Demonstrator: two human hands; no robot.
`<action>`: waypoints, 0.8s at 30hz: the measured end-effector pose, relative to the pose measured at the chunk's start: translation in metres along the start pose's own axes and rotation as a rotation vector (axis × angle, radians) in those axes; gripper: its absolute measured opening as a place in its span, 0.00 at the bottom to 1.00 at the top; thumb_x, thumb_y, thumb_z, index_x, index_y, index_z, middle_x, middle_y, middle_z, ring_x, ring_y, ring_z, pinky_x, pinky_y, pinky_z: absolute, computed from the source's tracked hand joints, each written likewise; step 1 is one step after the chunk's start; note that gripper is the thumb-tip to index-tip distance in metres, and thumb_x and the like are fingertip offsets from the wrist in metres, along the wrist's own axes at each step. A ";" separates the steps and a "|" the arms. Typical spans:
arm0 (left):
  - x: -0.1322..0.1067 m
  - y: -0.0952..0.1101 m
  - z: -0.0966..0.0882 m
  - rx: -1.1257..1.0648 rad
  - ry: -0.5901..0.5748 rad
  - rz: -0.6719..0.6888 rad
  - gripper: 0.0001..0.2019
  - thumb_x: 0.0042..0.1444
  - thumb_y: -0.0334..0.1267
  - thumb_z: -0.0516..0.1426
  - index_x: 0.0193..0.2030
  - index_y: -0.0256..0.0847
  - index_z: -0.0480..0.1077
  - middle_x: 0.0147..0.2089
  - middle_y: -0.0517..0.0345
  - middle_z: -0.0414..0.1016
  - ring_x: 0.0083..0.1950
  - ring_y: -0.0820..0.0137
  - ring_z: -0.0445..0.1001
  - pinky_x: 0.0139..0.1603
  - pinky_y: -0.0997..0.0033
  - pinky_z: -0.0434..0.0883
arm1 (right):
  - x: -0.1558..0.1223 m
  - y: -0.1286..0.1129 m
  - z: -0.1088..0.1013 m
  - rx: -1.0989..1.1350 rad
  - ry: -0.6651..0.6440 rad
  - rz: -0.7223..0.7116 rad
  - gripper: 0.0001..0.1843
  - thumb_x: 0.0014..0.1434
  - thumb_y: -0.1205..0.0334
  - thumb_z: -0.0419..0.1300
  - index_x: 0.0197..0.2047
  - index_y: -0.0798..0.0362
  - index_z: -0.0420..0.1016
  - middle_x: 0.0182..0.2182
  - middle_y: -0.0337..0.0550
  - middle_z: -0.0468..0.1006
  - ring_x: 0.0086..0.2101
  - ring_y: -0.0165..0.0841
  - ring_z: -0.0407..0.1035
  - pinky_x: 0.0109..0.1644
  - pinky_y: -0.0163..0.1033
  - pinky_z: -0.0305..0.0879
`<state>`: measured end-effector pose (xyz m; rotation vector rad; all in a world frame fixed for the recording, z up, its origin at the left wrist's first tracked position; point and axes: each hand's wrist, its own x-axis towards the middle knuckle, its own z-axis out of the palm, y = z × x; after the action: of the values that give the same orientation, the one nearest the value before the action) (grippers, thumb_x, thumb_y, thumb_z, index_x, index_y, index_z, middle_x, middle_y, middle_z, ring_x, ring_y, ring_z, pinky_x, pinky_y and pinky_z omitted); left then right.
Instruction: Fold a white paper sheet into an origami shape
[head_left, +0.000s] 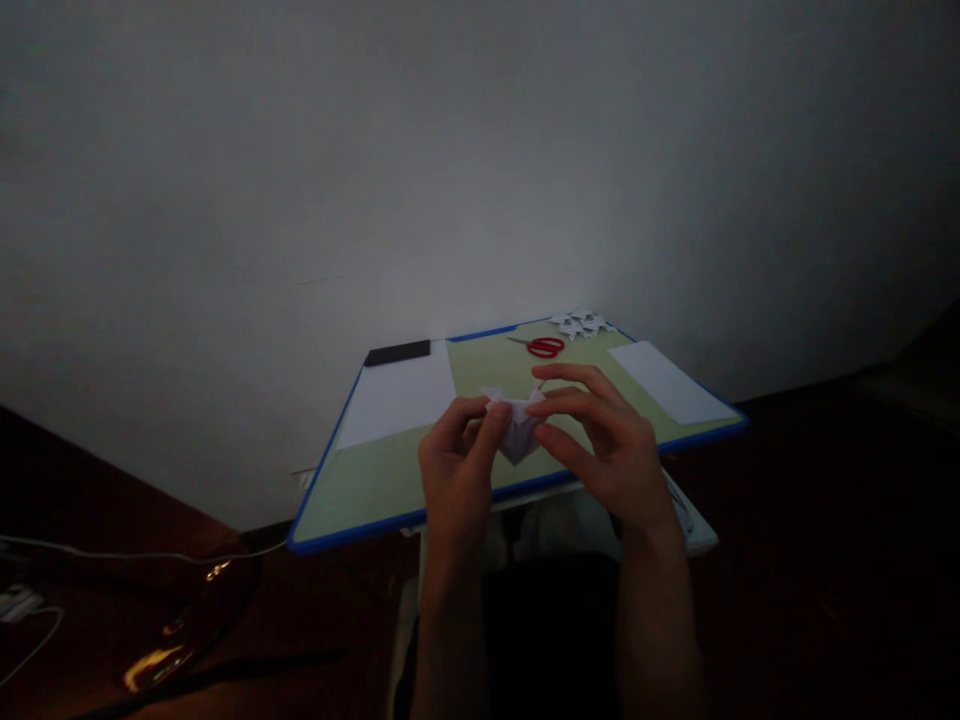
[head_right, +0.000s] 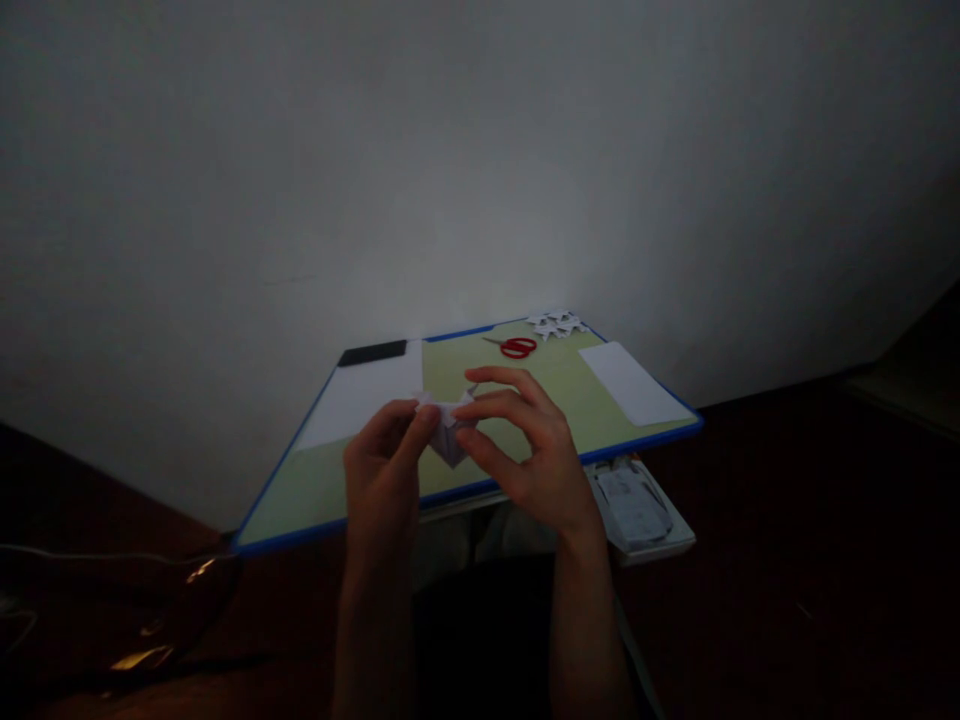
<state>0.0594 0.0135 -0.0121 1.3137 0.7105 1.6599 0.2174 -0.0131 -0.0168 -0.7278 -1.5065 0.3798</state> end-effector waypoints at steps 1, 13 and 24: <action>0.000 0.001 0.000 0.015 0.004 0.009 0.07 0.60 0.41 0.71 0.37 0.42 0.81 0.36 0.59 0.82 0.37 0.71 0.79 0.39 0.74 0.75 | 0.000 0.001 0.000 0.002 -0.014 0.004 0.09 0.67 0.62 0.70 0.49 0.40 0.85 0.61 0.45 0.78 0.58 0.44 0.76 0.66 0.60 0.74; -0.004 0.003 0.001 0.182 0.071 -0.001 0.14 0.59 0.49 0.71 0.37 0.40 0.80 0.34 0.55 0.86 0.33 0.68 0.82 0.34 0.73 0.75 | -0.001 0.001 -0.003 -0.091 -0.097 -0.042 0.04 0.67 0.63 0.71 0.44 0.44 0.83 0.59 0.45 0.76 0.51 0.39 0.78 0.59 0.52 0.77; -0.001 0.002 -0.001 0.058 0.018 -0.250 0.10 0.54 0.44 0.73 0.33 0.39 0.83 0.29 0.56 0.84 0.26 0.72 0.77 0.27 0.76 0.69 | -0.004 0.010 -0.013 0.035 -0.194 0.009 0.01 0.68 0.59 0.70 0.41 0.43 0.84 0.57 0.45 0.78 0.62 0.44 0.73 0.68 0.60 0.71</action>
<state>0.0582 0.0114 -0.0112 1.1976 0.9008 1.4610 0.2317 -0.0106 -0.0252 -0.6851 -1.6751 0.4935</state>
